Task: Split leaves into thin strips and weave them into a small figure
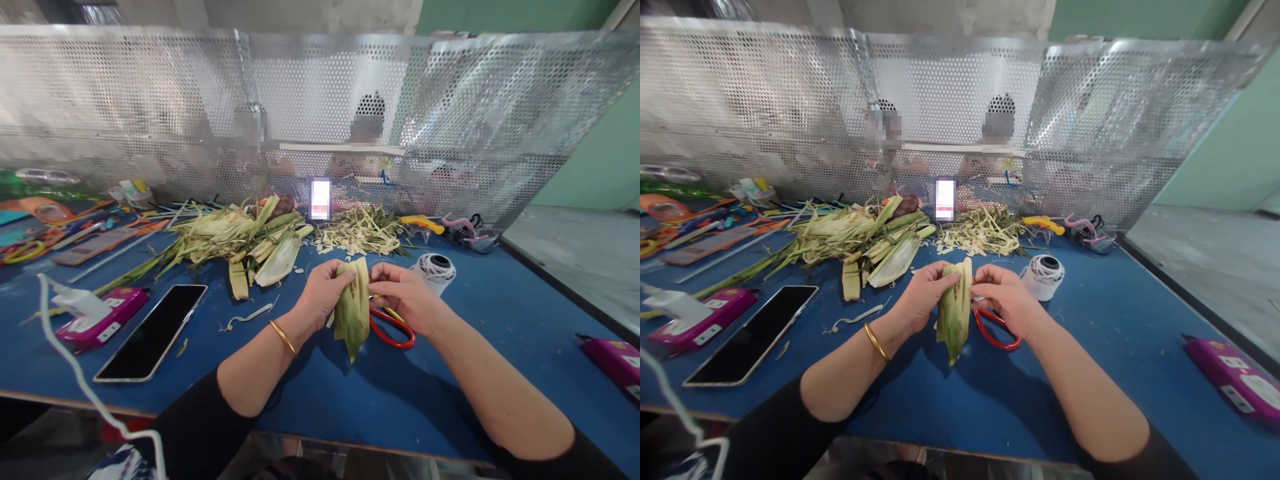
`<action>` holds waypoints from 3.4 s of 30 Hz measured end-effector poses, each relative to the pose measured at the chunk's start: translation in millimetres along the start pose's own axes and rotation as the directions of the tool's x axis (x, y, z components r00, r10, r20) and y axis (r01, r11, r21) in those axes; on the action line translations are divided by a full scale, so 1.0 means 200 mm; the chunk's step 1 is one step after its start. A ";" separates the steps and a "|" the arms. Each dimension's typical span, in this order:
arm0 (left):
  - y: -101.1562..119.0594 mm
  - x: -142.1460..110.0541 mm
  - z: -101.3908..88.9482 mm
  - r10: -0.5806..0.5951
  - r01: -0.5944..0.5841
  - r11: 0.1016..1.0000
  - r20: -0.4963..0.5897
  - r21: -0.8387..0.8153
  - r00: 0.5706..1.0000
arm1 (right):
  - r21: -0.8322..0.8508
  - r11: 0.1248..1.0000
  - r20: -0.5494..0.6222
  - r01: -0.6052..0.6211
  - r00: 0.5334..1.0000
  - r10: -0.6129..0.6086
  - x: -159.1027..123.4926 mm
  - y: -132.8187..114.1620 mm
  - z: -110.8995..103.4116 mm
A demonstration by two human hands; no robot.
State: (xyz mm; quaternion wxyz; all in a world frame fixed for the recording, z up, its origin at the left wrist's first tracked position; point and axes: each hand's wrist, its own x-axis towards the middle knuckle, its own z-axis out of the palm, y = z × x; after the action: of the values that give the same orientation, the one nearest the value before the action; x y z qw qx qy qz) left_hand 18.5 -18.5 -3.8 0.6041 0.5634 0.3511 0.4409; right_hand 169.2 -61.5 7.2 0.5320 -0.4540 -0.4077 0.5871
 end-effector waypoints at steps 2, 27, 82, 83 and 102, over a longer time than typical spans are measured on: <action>-0.01 0.01 -0.01 0.062 -0.061 0.996 -0.024 0.064 0.998 | -0.044 0.999 0.012 -0.032 0.999 0.033 0.00 0.00 0.00; -0.03 0.00 0.01 0.034 -0.036 0.991 0.017 0.129 0.999 | -0.229 0.953 -0.208 0.197 0.947 -0.245 0.03 0.05 0.02; -0.03 0.03 -0.03 0.243 -0.180 0.867 -0.079 0.464 0.967 | -0.051 0.995 -0.062 0.081 0.995 -0.084 0.03 0.02 -0.02; -0.03 0.03 -0.03 0.246 -0.182 0.862 -0.075 0.473 0.967 | -0.060 0.994 -0.044 0.089 0.995 -0.092 0.03 0.03 -0.03; -0.02 0.00 0.00 0.202 -0.202 0.882 0.047 0.427 0.978 | -0.234 0.938 -0.167 0.257 0.940 -0.299 0.03 0.07 0.02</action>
State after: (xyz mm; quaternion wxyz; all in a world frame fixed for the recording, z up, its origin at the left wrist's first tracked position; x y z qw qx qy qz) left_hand 18.9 -17.6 -8.0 0.4163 0.7161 0.3787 0.4129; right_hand 161.6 -56.5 -6.2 0.5975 -0.5014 -0.4717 0.4112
